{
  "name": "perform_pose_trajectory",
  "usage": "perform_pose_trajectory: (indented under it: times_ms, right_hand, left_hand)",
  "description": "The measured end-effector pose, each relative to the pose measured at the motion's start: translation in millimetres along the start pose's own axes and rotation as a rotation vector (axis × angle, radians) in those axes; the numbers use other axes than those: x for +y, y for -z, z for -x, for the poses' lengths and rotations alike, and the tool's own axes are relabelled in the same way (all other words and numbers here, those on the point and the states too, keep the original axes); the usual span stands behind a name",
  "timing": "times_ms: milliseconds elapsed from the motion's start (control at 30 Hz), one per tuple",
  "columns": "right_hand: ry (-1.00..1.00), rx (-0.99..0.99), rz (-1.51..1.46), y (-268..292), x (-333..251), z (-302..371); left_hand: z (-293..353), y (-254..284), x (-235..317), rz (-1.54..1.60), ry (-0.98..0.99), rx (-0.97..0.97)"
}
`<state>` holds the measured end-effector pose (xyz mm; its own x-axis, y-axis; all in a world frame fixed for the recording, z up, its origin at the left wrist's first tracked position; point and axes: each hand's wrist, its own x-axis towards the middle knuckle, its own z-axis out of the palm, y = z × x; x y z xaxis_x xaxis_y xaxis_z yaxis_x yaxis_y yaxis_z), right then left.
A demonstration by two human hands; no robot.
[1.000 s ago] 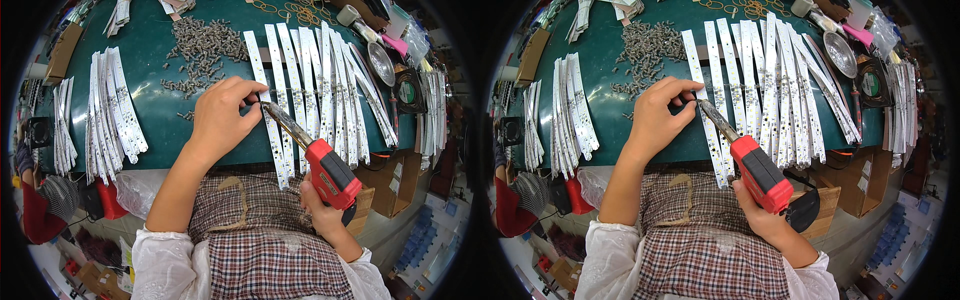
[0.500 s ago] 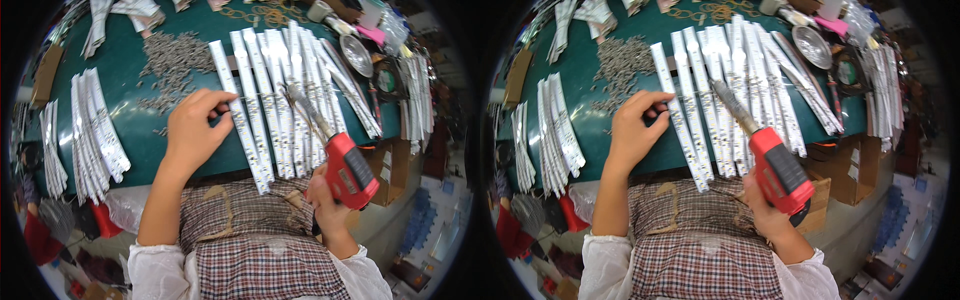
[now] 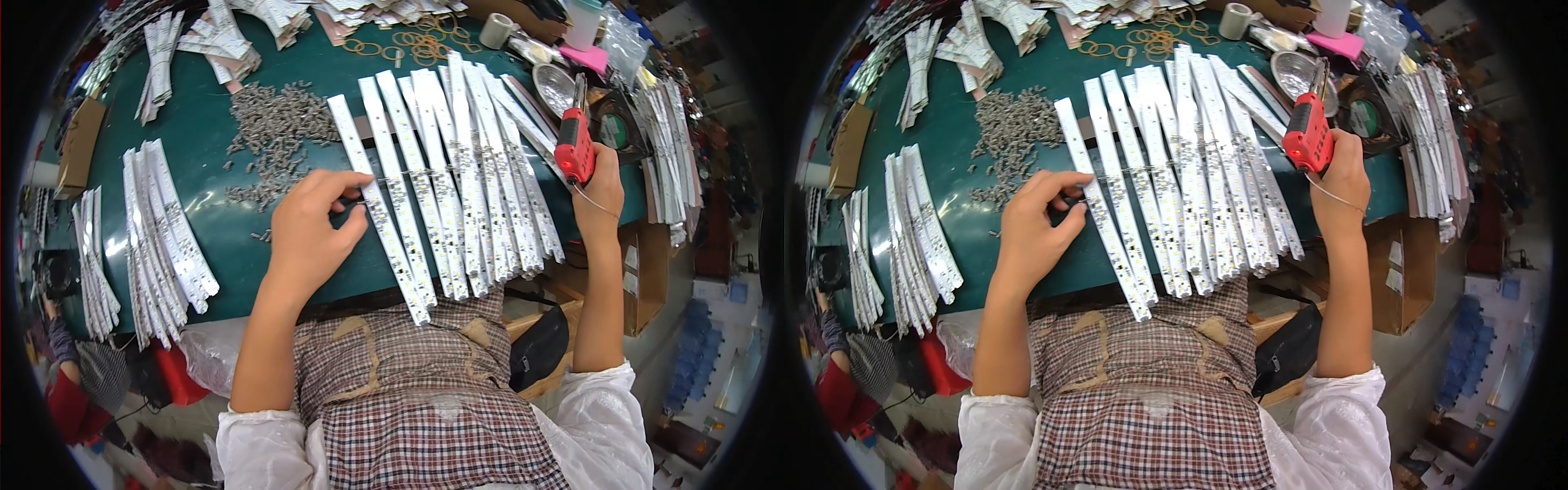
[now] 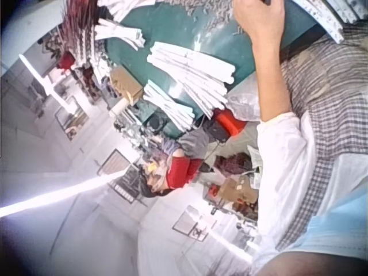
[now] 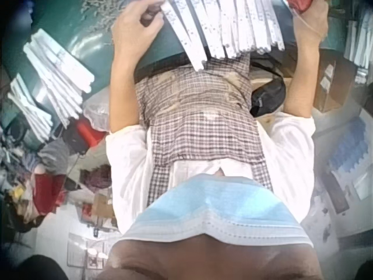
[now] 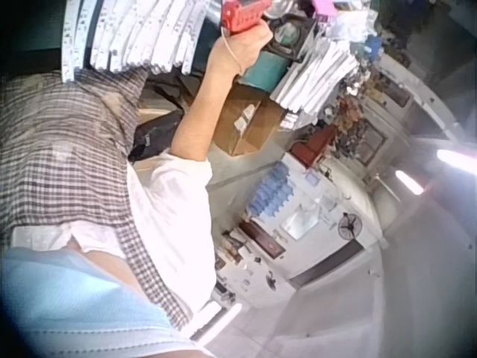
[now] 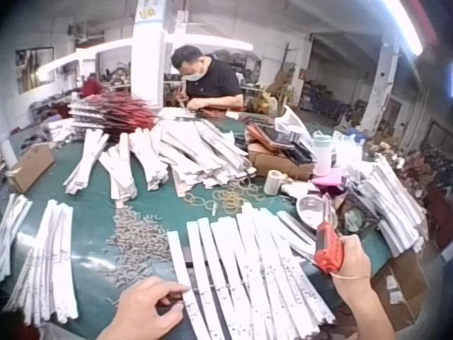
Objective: The person positions small connectors onto LED strips by hand and solders them using a soldering gun.
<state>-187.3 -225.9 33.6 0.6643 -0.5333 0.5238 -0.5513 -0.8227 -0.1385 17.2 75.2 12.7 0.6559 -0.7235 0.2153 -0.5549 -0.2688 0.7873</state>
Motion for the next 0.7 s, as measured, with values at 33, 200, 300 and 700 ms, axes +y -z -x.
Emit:
perform_pose_trajectory:
  times_ms: [33,200,300,700]
  right_hand:
    - [-0.006,-0.057,0.029,-4,0,-2]
    - [-0.038,-0.048,0.074,-9,-1,-5]
    - [-0.050,0.001,0.093,-4,7,-8]
    - [-0.291,0.484,-0.376,52,33,-8]
  left_hand:
    - [0,0,0,-0.007,0.001,-0.006]
    - [0,2,2,-0.019,0.026,0.008]
    - [-2,1,-1,-0.007,0.060,0.006]
    - [-11,1,-1,0.450,0.298,0.022]
